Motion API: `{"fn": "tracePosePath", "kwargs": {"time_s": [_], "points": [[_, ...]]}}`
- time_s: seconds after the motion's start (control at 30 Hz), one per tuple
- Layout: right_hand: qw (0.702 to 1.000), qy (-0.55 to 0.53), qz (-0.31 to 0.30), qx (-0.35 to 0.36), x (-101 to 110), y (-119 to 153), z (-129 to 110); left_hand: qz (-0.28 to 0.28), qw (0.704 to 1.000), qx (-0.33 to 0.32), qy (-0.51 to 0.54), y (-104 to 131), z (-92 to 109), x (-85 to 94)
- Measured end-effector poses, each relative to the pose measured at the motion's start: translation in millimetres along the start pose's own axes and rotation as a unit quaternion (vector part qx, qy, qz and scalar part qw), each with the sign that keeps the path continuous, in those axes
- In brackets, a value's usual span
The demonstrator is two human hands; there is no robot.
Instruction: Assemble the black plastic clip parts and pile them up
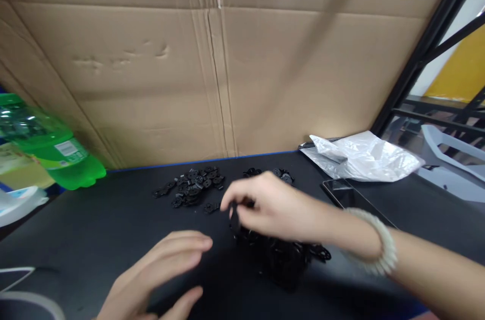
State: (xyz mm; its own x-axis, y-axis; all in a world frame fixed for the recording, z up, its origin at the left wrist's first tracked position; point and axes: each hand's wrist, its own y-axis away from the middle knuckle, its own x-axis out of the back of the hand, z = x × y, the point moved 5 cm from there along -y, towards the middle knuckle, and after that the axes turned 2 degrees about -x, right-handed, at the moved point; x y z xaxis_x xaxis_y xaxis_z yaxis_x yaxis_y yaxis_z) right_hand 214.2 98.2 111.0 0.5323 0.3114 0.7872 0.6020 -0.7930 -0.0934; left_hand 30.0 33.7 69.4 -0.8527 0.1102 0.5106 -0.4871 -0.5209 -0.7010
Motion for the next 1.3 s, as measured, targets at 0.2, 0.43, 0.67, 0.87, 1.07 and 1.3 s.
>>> {"fn": "tracePosePath", "kwargs": {"time_s": [0.2,0.43,0.67,0.87,1.07,1.3], "points": [[0.981,0.153,-0.037,-0.115,49.5,-76.0,96.9,-0.011,0.997,0.013,-0.075,7.5,-35.1,-2.8],[0.955,0.204,-0.117,-0.179,36.7,-91.2,163.5,-0.044,0.996,0.009,-0.082,10.2,-39.9,-4.7],[0.964,0.220,-0.082,-0.125,36.6,-86.0,162.8,-0.037,0.995,0.007,-0.094,4.8,-48.0,-2.6],[0.973,0.204,-0.098,-0.048,26.2,-101.8,157.7,-0.057,0.995,0.004,-0.083,10.4,-48.8,-6.9],[0.968,0.224,-0.101,-0.045,34.4,-107.1,166.8,-0.067,0.995,-0.006,-0.076,11.0,-48.4,-7.8],[0.952,0.243,-0.161,-0.090,24.7,-103.0,181.1,-0.065,0.997,0.002,-0.042,11.1,-49.0,-8.2]]}}
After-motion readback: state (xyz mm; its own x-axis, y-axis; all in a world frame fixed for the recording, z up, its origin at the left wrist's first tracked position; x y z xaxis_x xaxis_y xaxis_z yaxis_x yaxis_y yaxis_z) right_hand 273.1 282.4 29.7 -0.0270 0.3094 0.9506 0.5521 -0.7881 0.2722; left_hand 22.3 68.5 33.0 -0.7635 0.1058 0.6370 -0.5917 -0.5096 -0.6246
